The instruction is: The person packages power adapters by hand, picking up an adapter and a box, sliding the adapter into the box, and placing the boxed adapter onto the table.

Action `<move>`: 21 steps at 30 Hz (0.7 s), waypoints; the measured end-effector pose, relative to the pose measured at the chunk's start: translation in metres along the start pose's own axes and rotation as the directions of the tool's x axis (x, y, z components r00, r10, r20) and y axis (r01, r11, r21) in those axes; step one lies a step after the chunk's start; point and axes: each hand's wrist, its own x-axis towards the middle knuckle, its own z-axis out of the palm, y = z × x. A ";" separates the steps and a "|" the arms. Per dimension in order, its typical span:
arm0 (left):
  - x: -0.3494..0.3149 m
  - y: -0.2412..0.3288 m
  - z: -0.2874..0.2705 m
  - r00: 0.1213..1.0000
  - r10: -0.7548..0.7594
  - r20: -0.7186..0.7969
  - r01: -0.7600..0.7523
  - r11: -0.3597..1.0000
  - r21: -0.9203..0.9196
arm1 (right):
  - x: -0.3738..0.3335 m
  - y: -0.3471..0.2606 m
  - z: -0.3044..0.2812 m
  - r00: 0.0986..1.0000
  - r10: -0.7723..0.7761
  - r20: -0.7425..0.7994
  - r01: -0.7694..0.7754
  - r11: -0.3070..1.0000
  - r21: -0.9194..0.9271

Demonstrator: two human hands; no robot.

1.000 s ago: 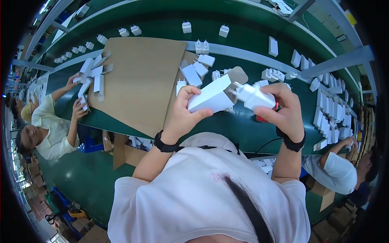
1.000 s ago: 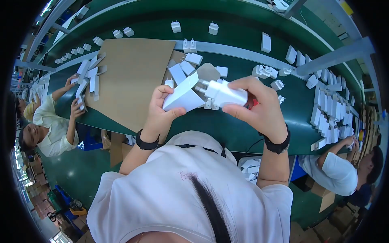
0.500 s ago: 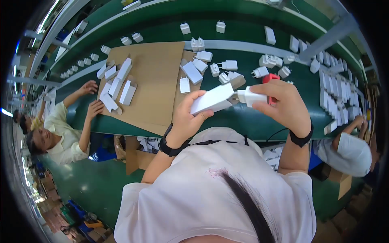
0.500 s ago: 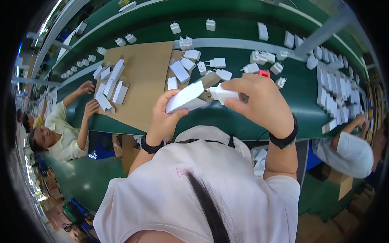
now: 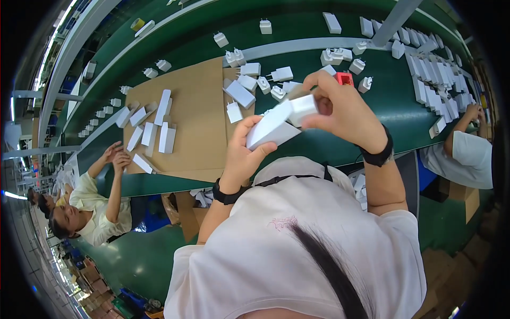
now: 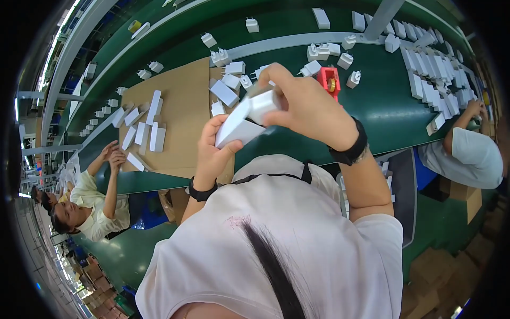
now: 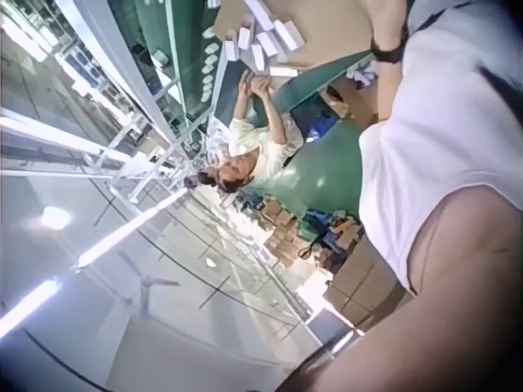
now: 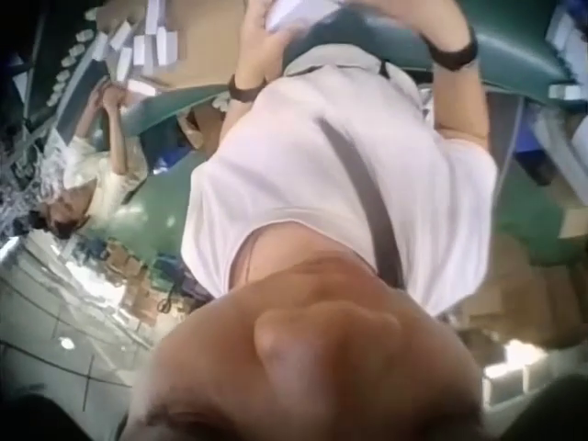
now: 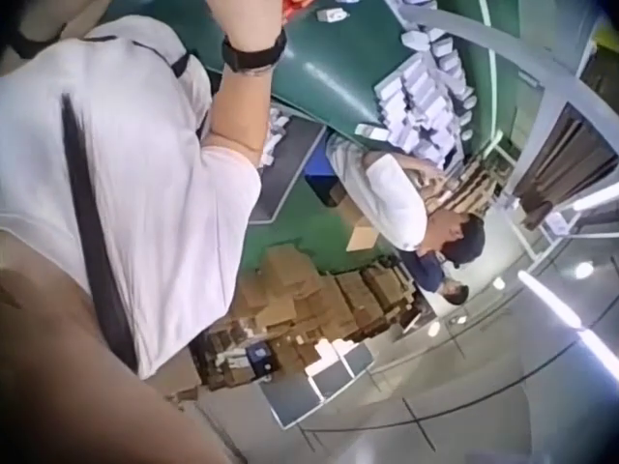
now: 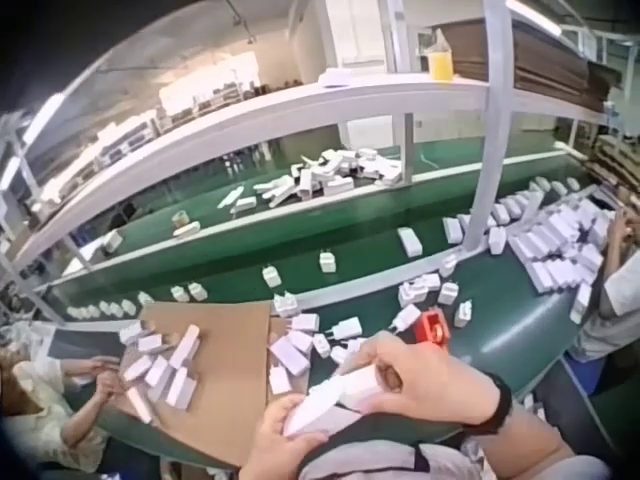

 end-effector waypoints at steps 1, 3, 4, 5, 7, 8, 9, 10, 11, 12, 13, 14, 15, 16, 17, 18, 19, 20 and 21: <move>0.000 -0.002 0.003 1.000 -0.003 -0.003 0.003 1.000 -0.004 | 0.002 0.005 0.005 1.000 0.002 0.005 -0.002 1.000 -0.002; 0.007 -0.002 0.010 0.995 -0.098 -0.008 0.092 0.959 -0.269 | 0.008 0.019 0.019 0.971 -0.154 -0.185 0.229 0.824 0.517; 0.010 -0.010 0.012 0.998 -0.066 -0.002 0.063 0.960 -0.273 | 0.009 0.021 0.020 0.945 -0.236 -0.226 0.315 0.844 0.435; 0.012 -0.012 0.016 0.998 -0.059 -0.011 0.053 0.960 -0.274 | 0.011 0.025 0.021 0.944 -0.246 -0.221 0.321 0.843 0.431; 0.018 -0.013 0.021 0.992 -0.099 -0.073 0.044 0.838 -0.544 | 0.015 0.033 0.022 0.841 -0.206 -0.500 0.423 0.826 0.371; 0.024 -0.020 0.021 0.992 -0.117 -0.049 0.068 0.815 -0.576 | 0.020 0.037 0.018 0.862 -0.196 -0.466 0.380 0.860 0.340; 0.026 -0.023 0.021 0.993 -0.104 -0.057 0.051 0.812 -0.581 | 0.024 0.040 0.020 0.928 -0.152 -0.339 0.287 0.873 0.394; 0.027 -0.023 0.023 0.994 -0.099 -0.053 0.055 0.841 -0.538 | 0.027 0.041 0.024 0.974 -0.144 -0.173 0.210 0.860 0.465; 0.028 -0.024 0.026 0.994 -0.102 -0.045 0.066 0.866 -0.496 | 0.029 0.043 0.029 0.991 -0.131 -0.001 0.112 0.846 0.520; 0.032 -0.018 0.030 0.991 -0.118 -0.069 0.071 0.877 -0.476 | 0.038 0.051 0.036 0.995 -0.095 0.039 0.055 0.808 0.587; 0.040 -0.023 0.025 0.991 -0.111 -0.078 0.060 0.875 -0.481 | 0.049 0.053 0.030 0.994 -0.102 0.045 0.057 0.813 0.579; 0.044 -0.031 0.013 0.992 0.016 -0.125 -0.029 0.995 -0.100 | 0.064 0.056 0.024 0.998 -0.056 -0.003 0.046 0.787 0.615; 0.051 -0.037 0.000 0.981 0.145 -0.128 -0.101 0.949 0.300 | 0.084 0.062 0.012 0.999 -0.011 -0.039 0.033 0.760 0.649; 0.056 -0.036 -0.027 0.943 0.221 -0.249 -0.052 0.836 0.546 | 0.105 0.061 -0.010 0.996 0.075 -0.057 -0.042 0.897 0.440; 0.056 -0.035 -0.055 0.884 0.309 -0.351 0.064 0.664 0.745 | 0.131 0.068 -0.026 0.994 0.082 -0.072 -0.038 0.881 0.471; 0.057 -0.042 -0.072 0.863 0.299 -0.406 0.121 0.660 0.742 | 0.161 0.091 -0.042 0.996 0.060 -0.067 -0.026 0.902 0.431; 0.058 -0.059 -0.092 0.847 0.378 -0.375 0.089 0.594 0.799 | 0.193 0.113 -0.058 0.985 0.114 -0.132 -0.079 0.967 0.242; 0.053 -0.080 -0.112 0.832 0.444 -0.333 0.065 0.518 0.853 | 0.225 0.163 -0.073 0.965 0.166 -0.203 -0.112 0.961 0.252; 0.044 -0.096 -0.130 0.827 0.492 -0.274 0.040 0.434 0.900 | 0.255 0.225 -0.099 0.950 0.132 -0.283 -0.107 0.989 0.103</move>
